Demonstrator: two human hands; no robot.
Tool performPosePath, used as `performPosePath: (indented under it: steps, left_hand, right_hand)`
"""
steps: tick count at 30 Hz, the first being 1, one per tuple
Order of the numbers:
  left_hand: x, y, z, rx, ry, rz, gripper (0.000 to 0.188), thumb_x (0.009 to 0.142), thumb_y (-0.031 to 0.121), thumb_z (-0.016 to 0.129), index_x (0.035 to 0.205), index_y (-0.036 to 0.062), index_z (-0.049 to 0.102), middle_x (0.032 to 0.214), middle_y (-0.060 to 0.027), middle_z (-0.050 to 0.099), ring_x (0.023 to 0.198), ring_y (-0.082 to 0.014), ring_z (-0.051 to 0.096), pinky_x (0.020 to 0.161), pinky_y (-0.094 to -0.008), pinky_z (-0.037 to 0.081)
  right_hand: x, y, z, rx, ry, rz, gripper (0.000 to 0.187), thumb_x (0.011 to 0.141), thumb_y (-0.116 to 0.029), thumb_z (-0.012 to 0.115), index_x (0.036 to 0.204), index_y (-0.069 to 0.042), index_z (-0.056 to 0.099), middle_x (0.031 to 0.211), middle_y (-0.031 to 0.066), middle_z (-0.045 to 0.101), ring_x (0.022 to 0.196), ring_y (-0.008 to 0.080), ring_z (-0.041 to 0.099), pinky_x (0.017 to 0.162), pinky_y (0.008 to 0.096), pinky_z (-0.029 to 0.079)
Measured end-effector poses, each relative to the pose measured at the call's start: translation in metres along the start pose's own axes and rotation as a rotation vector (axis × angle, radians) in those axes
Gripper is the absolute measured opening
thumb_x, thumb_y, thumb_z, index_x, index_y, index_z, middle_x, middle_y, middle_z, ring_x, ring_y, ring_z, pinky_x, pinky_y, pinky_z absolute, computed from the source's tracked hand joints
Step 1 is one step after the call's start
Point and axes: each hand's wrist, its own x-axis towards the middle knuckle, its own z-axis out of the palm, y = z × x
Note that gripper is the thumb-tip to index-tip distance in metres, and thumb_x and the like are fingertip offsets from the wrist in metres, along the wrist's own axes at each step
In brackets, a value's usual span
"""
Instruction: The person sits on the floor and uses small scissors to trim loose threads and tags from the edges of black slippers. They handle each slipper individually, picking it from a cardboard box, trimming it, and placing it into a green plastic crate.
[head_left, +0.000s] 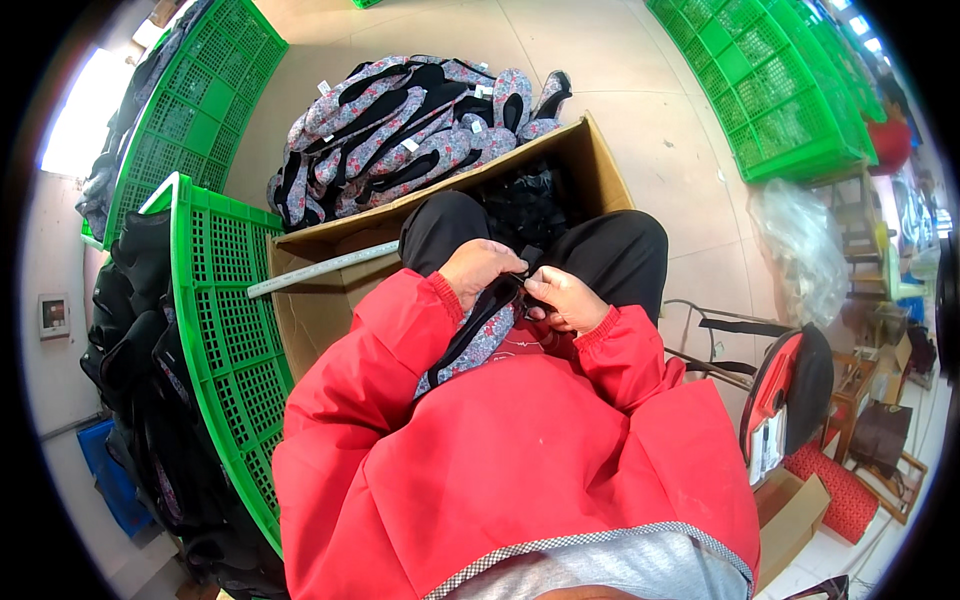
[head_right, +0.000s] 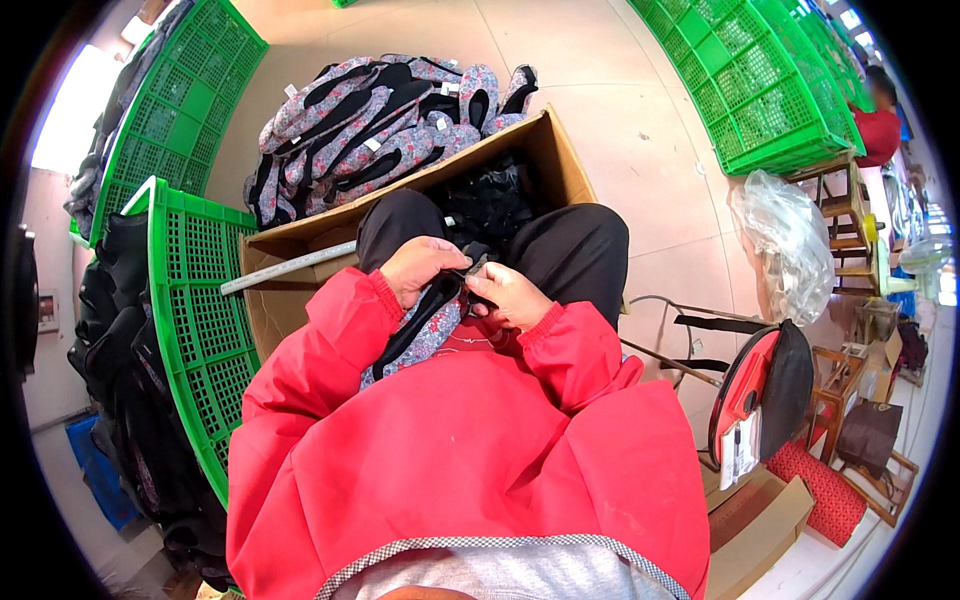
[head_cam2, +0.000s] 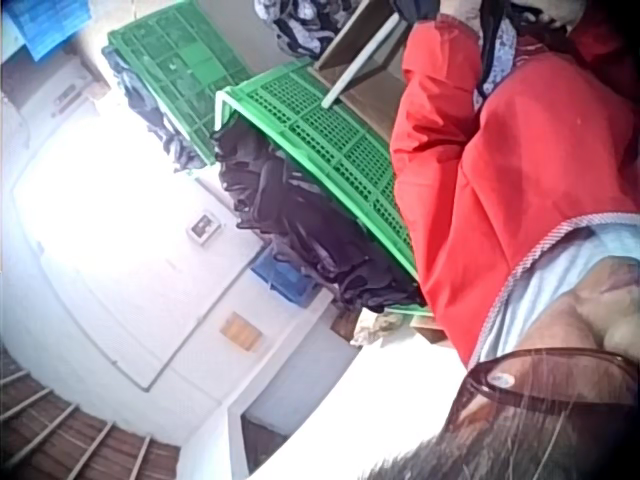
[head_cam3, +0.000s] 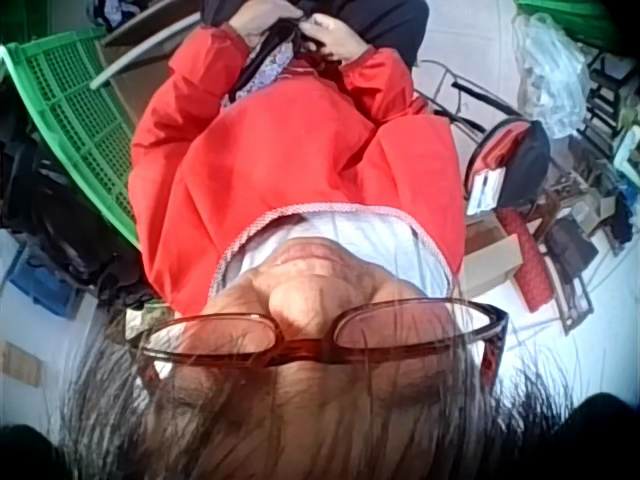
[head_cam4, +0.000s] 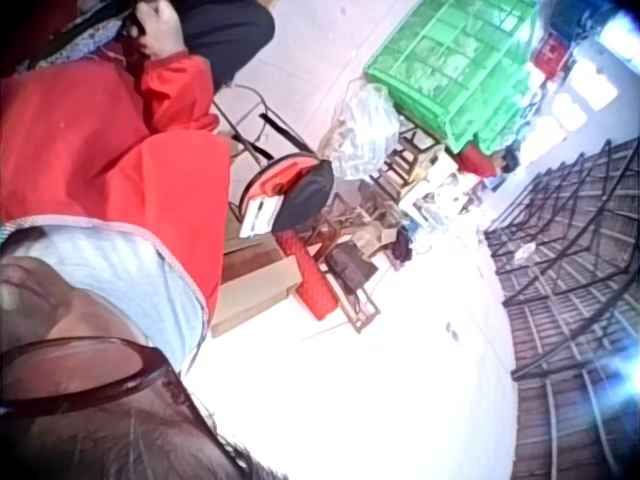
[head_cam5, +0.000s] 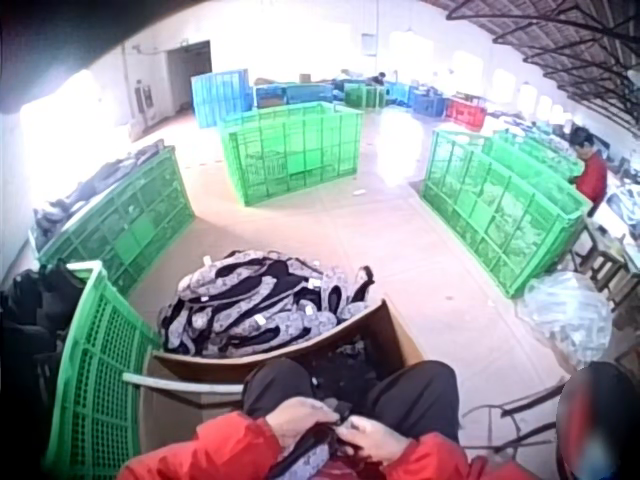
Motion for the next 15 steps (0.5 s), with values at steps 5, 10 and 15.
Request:
performPosePath:
  steps: [5,10,15]
  left_hand:
    - [-0.003,0.004,0.002,-0.015,-0.016,-0.026,0.011,0.087,0.006,0.063,0.082,-0.0036,0.065,0.078,-0.0110,0.067,0.067,-0.0194,0.064,0.065,-0.0316,0.053]
    - [0.005,-0.001,0.000,-0.015,0.000,0.008,0.010,0.088,0.006,0.063,0.085,-0.0041,0.064,0.079,-0.0110,0.067,0.069,-0.0191,0.064,0.067,-0.0306,0.053]
    - [0.015,0.005,-0.001,-0.052,0.184,0.102,0.017,0.089,0.004,0.059,0.100,-0.0070,0.065,0.093,-0.0136,0.069,0.081,-0.0184,0.064,0.075,-0.0282,0.052]
  right_hand:
    - [-0.002,-0.003,0.003,0.008,0.009,0.020,0.022,0.100,-0.031,0.054,0.100,-0.010,0.050,0.071,0.0058,0.054,0.043,0.0040,0.028,0.039,0.0184,0.020]
    - [0.001,0.001,0.001,0.012,0.046,-0.037,0.022,0.100,-0.030,0.054,0.100,-0.008,0.052,0.069,0.0056,0.054,0.043,0.0039,0.028,0.038,0.0186,0.020]
    - [-0.006,0.002,0.004,0.124,0.080,-0.062,0.023,0.100,-0.030,0.052,0.102,-0.008,0.054,0.067,0.0051,0.053,0.043,0.0048,0.028,0.039,0.0188,0.021]
